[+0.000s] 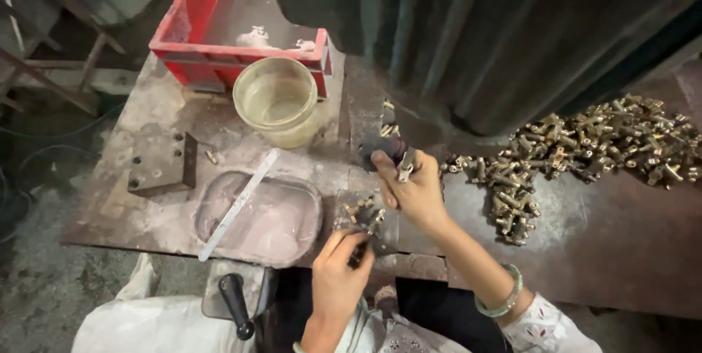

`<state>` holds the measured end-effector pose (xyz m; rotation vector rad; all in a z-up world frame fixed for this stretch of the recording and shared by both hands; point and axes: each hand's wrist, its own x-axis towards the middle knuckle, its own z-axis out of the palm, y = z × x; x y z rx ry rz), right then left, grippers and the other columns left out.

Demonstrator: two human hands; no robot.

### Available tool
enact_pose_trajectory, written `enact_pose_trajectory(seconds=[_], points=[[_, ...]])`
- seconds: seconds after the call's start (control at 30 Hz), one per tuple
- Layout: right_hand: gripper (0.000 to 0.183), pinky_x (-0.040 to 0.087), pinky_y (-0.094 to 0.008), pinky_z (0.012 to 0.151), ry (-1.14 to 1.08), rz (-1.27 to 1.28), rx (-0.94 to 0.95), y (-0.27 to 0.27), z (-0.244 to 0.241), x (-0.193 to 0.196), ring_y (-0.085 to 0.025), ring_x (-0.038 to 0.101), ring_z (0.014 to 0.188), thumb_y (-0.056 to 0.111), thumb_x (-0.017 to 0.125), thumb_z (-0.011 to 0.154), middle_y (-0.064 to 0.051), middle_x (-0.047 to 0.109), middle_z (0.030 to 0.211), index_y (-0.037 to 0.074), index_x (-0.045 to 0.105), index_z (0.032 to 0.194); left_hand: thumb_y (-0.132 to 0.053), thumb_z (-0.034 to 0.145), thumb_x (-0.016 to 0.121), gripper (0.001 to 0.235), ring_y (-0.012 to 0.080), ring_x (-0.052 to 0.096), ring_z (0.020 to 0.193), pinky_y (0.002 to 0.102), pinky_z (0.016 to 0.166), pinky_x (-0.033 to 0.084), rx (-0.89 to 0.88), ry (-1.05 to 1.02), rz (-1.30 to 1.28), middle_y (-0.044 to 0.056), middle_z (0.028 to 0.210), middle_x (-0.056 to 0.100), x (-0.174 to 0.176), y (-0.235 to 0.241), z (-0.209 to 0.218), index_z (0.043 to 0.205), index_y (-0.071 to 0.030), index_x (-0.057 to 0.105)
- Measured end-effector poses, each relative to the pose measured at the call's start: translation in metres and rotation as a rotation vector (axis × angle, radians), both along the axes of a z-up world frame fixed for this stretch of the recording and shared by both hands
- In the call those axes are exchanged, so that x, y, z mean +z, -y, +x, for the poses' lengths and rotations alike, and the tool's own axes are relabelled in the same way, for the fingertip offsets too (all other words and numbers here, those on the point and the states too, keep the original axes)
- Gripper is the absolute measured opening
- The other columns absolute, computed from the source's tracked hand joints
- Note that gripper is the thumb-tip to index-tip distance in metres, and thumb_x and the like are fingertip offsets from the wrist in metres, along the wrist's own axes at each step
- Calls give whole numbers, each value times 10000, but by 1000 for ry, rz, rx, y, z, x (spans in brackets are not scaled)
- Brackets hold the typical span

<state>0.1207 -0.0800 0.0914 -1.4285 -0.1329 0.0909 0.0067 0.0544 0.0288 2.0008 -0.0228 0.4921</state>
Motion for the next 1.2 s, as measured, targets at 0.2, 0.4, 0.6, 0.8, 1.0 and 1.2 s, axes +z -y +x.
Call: enact_pose_trajectory(seconds=[0.2, 0.4, 0.6, 0.8, 1.0, 1.2], points=[[506, 329, -269, 371, 30, -69, -7, 3, 2, -7, -76, 449, 388, 223, 662, 1060, 1, 522, 476, 52, 547, 598, -38, 782, 795, 223, 317, 688, 855, 382, 735, 554, -32, -65, 53, 104, 952, 679, -2, 0, 4, 973, -55, 680], [590, 336, -279, 347, 31, -175, -121, 0, -1, 5, -88, 458, 352, 230, 653, 1056, -5, 510, 429, 43, 520, 513, -22, 825, 704, 291, 339, 645, 994, 417, 831, 529, 66, 141, 309, 105, 1079, 684, 46, -6, 31, 1113, -49, 678], [482, 310, -292, 361, 7, -50, -131, 0, 4, -9, -94, 444, 391, 186, 697, 1044, -11, 513, 477, 3, 579, 615, -35, 759, 727, 331, 329, 655, 1019, 392, 874, 529, -17, -69, 429, 79, 1038, 740, 28, -4, 41, 1088, -69, 713], [345, 323, -300, 367, -24, 4, -48, -1, 2, -10, -108, 462, 391, 158, 695, 993, -8, 505, 497, 36, 538, 711, -23, 822, 772, 422, 143, 713, 942, 291, 816, 595, 11, -301, -675, 89, 1057, 771, 18, -4, 22, 1234, -16, 685], [170, 573, -274, 689, 244, -43, 46, 24, 20, -79, -92, 712, 887, 77, 688, 994, -25, 776, 987, 3, 625, 854, 0, 875, 772, 410, 152, 741, 945, 263, 802, 602, 19, 191, -477, 142, 1103, 751, 152, 3, 0, 1265, -33, 647], [106, 447, -288, 467, 24, -150, 165, 27, 11, -52, -117, 586, 550, 81, 652, 1039, -38, 632, 690, -10, 707, 1036, 22, 897, 733, 359, 259, 739, 1002, 328, 889, 601, -85, 511, 236, 133, 1112, 732, 85, -1, 31, 1249, -46, 712]])
